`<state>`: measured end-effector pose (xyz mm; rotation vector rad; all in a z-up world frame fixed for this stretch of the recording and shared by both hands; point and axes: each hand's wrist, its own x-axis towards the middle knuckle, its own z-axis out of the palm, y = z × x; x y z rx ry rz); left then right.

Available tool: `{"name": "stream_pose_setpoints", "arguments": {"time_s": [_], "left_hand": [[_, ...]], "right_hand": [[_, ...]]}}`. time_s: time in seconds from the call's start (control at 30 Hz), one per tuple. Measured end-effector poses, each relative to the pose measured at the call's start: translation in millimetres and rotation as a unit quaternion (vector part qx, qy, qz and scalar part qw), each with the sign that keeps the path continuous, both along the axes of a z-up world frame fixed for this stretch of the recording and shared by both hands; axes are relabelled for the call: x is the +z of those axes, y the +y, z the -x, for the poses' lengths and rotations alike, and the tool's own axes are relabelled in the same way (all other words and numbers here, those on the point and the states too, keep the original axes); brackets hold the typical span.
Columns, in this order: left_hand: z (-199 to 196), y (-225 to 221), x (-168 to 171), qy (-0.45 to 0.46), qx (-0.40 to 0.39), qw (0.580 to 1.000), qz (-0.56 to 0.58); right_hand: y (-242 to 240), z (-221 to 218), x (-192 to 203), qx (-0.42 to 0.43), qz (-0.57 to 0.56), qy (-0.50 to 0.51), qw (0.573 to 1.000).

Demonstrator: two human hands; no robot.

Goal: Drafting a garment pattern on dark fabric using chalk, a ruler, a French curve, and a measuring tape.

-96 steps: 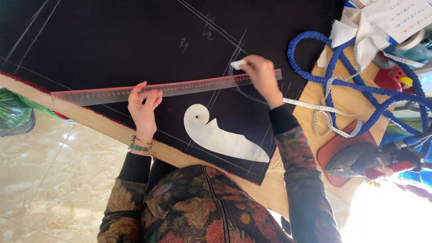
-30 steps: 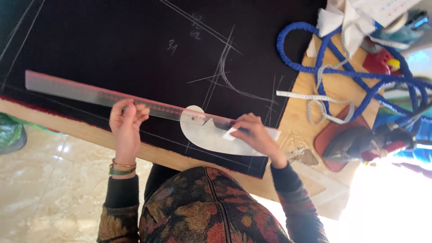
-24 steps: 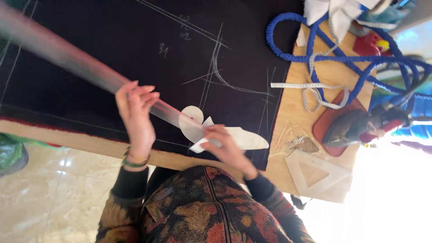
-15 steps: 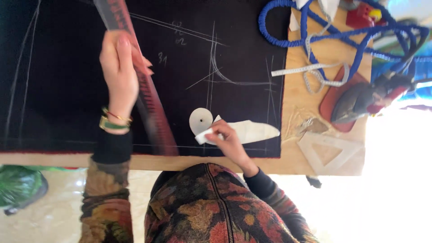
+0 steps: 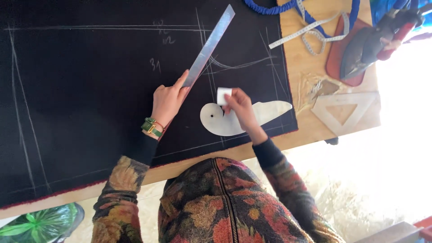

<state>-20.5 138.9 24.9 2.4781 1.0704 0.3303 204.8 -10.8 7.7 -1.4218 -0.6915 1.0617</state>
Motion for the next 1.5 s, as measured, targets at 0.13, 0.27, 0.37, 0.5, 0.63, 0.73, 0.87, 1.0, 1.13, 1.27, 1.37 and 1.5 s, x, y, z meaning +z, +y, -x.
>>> {"name": "stream_pose_setpoints", "arguments": {"time_s": [0.13, 0.27, 0.37, 0.5, 0.63, 0.73, 0.87, 1.0, 1.13, 1.27, 1.37, 1.5], "left_hand": [[-1, 5, 5, 0.003, -0.009, 1.0, 0.014], [4, 12, 9, -0.001, -0.028, 0.999, 0.022], [7, 15, 9, -0.005, -0.031, 0.999, 0.031], [7, 19, 3, -0.022, -0.027, 0.998, 0.057], [7, 25, -3, -0.027, -0.024, 0.997, 0.07], [3, 30, -16, -0.007, -0.053, 0.998, 0.027], [2, 33, -10, 0.008, -0.05, 0.996, 0.071], [0, 33, -11, 0.014, -0.041, 0.996, 0.08], [2, 29, -2, 0.011, -0.038, 0.996, 0.084], [4, 24, 15, 0.004, -0.019, 0.991, 0.131], [5, 20, 14, 0.006, -0.023, 0.993, 0.117], [5, 19, 13, 0.008, -0.021, 0.994, 0.107]], "right_hand": [[38, -8, 7, 0.0, -0.017, -0.007, 1.0], [75, -14, 15, -0.017, -0.003, -0.097, 0.995], [96, -16, 21, -0.027, 0.04, -0.163, 0.985], [115, -21, 20, -0.036, 0.091, -0.211, 0.973], [126, -21, 25, -0.033, 0.105, -0.204, 0.973], [133, -17, 39, -0.037, 0.161, -0.188, 0.968], [136, -19, 38, -0.032, 0.157, -0.196, 0.967], [139, -15, 41, -0.038, 0.174, -0.212, 0.961], [131, -7, 27, -0.049, 0.17, -0.2, 0.964], [109, 12, 10, 0.004, 0.076, -0.194, 0.978], [87, 45, 5, 0.037, 0.076, -0.167, 0.982], [50, 88, 11, 0.168, 0.072, -0.026, 0.983]]}}
